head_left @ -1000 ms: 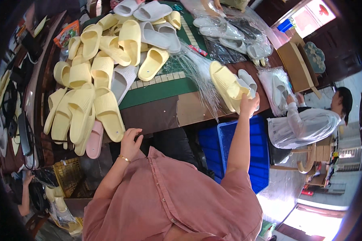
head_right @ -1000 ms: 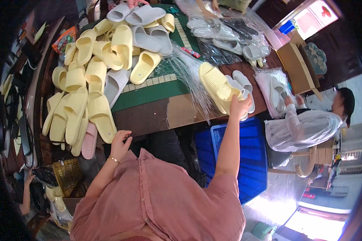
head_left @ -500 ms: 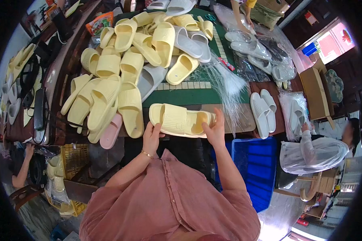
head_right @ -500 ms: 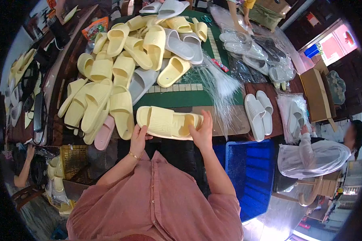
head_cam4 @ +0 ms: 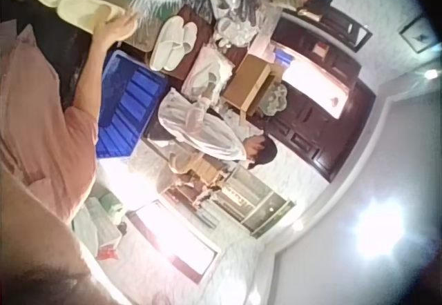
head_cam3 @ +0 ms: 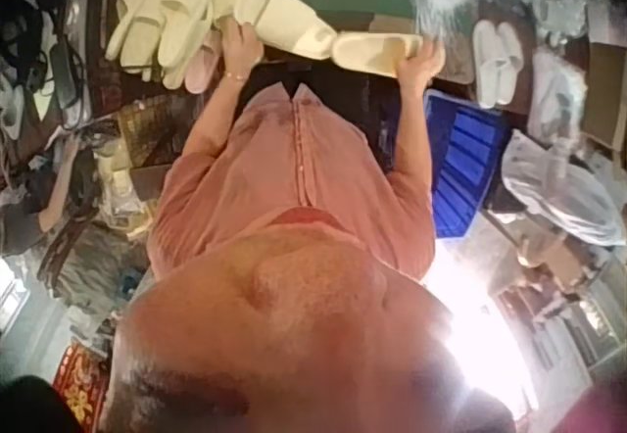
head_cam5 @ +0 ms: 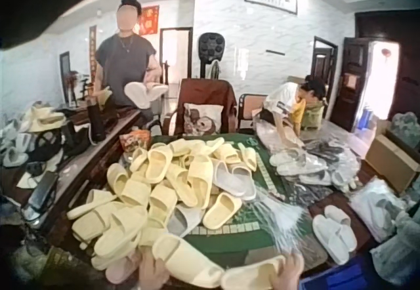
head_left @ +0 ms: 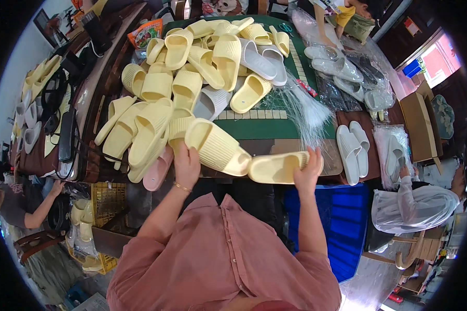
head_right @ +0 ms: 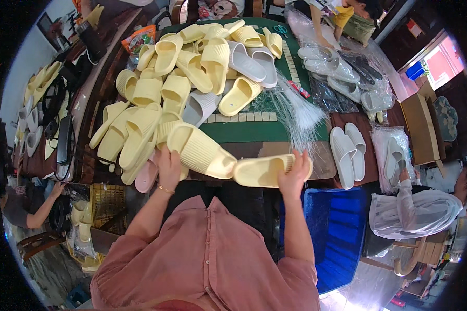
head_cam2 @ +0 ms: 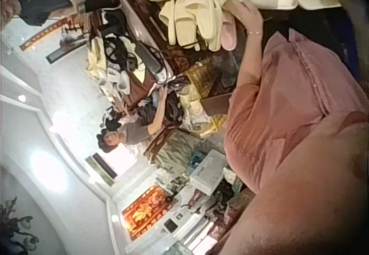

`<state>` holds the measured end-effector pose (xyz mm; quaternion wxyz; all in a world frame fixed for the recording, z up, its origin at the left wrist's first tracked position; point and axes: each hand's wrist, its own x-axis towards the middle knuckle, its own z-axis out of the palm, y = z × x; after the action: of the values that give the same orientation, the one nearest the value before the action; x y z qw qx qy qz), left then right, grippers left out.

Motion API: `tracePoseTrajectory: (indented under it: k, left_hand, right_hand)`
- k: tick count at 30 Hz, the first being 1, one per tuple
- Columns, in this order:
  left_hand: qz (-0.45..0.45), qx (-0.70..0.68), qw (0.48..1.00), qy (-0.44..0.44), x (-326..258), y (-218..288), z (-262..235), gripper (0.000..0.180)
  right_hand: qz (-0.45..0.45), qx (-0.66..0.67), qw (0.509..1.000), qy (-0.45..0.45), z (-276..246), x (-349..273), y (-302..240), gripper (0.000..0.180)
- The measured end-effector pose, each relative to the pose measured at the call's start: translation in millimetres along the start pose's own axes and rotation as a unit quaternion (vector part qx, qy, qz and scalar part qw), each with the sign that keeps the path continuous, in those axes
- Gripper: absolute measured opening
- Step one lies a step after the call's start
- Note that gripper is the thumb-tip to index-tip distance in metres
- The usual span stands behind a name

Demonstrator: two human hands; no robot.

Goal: The person selects pairs of slippers from a table and secures each pair together by threading plastic tag fasteners through them by hand.

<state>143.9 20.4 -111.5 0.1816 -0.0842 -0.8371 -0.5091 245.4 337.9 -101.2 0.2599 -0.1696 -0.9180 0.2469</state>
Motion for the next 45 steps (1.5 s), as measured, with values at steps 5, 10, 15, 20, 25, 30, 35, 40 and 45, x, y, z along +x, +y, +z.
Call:
tracePoseTrajectory:
  k: [5,10,15,20,25,30,35,40,45]
  left_hand:
    - [-0.006,0.008,0.989,-0.145,35,1,-15,0.020]
    - [-0.014,0.021,0.949,-0.315,42,13,28,0.034]
    - [0.035,0.009,0.953,-0.302,4,0,48,0.055]
    - [0.104,0.125,0.934,-0.317,-42,-3,48,0.061]
    - [0.093,0.150,0.919,-0.353,-55,3,43,0.050]
    - [0.045,0.090,0.941,-0.323,-58,-5,34,0.041]
    - [0.046,0.089,0.955,-0.278,-65,-3,27,0.036]
    - [0.073,0.084,0.964,-0.243,-73,0,25,0.031]
    - [0.061,0.086,0.960,-0.259,-79,3,24,0.029]
  right_hand:
    - [-0.080,0.008,0.993,-0.083,-16,13,-3,0.059]
    - [-0.162,-0.014,0.968,-0.193,16,21,-43,0.067]
    - [-0.050,-0.046,0.978,-0.198,53,-10,-19,0.072]
    - [0.064,-0.033,0.978,-0.197,62,-33,-14,0.071]
    - [0.057,-0.040,0.981,-0.180,83,-31,-18,0.069]
    - [0.036,0.036,0.975,-0.218,84,-25,-11,0.062]
    - [0.032,0.015,0.990,-0.137,80,10,23,0.047]
    - [0.046,-0.036,0.998,-0.016,74,47,62,0.034]
    - [0.149,-0.207,0.967,-0.025,71,57,74,0.027]
